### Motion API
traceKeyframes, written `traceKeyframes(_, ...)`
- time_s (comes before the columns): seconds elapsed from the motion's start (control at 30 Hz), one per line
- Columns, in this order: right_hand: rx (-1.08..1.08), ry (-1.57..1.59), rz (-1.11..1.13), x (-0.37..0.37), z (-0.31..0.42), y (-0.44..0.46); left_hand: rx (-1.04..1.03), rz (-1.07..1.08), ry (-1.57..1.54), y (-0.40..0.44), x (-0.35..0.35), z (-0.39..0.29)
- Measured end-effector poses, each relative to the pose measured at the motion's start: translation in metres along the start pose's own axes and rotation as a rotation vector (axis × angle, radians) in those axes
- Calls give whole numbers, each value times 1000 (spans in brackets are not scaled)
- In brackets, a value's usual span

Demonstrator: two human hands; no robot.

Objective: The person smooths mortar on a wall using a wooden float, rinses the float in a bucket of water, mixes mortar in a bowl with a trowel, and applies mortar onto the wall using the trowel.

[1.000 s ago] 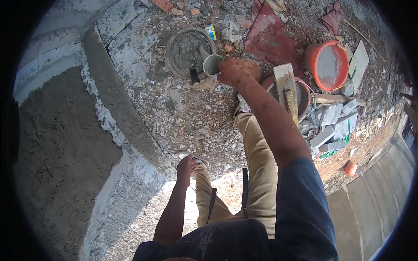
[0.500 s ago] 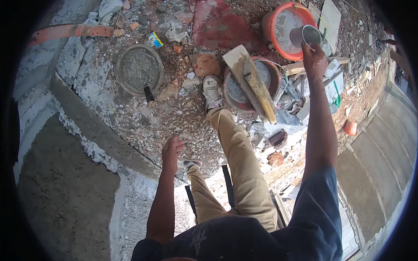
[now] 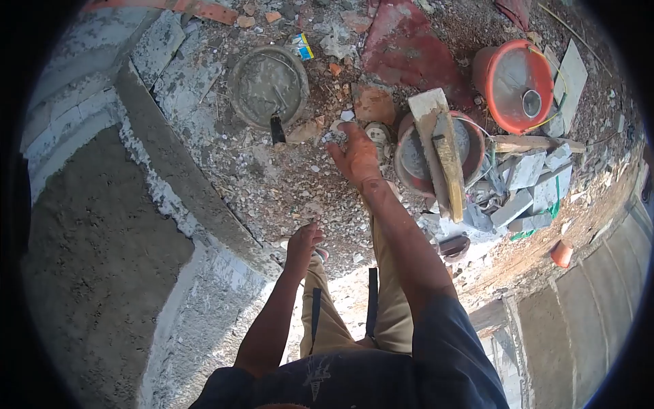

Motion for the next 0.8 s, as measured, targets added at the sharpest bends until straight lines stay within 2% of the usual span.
traceKeyframes(0.1, -204, 70, 192, -137, 4, 42, 4, -147, 190, -31, 35, 17)
traceKeyframes(0.17, -308, 132, 261, -187, -3, 68, 5, -262, 292, -48, 67, 51)
traceKeyframes(0.2, -360, 106, 302, -203, -8, 80, 62, -312, 354, -61, 84, 68)
traceKeyframes(0.23, -410, 76, 347, -212, -6, 86, 110, -382, 443, -50, 120, 122)
traceKeyframes(0.3, -425, -7, 463, -193, 13, 94, 249, -525, 475, -89, 153, 156)
traceKeyframes(0.33, -424, -56, 527, -174, 23, 97, 396, -534, 432, -101, 171, 184)
traceKeyframes(0.47, 67, -224, 514, -70, 81, 97, 510, -740, 451, -169, 190, 176)
traceKeyframes(0.53, 164, -396, 610, -31, 126, 116, 467, -741, 549, -157, 196, 186)
traceKeyframes(0.6, 307, -498, 570, -26, 127, 151, 300, -723, 658, -127, 209, 175)
traceKeyframes(0.7, 300, -726, 581, -60, 112, 198, 124, -716, 574, -106, 182, 127)
traceKeyframes(0.73, 288, -792, 584, -76, 111, 204, 104, -745, 547, -107, 170, 101)
traceKeyframes(0.77, 382, -712, 516, -89, 104, 195, 141, -728, 617, -110, 155, 74)
traceKeyframes(0.8, 353, -691, 527, -104, 93, 179, 178, -723, 696, -115, 145, 48)
Point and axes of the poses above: each hand's wrist, its own y-axis towards the middle knuckle, its own x-axis out of the back of the hand, z = x × y, the point moved 8 cm from there along y, towards the middle knuckle, and after that the axes turned 15 degrees about x, right-handed, at the moved point
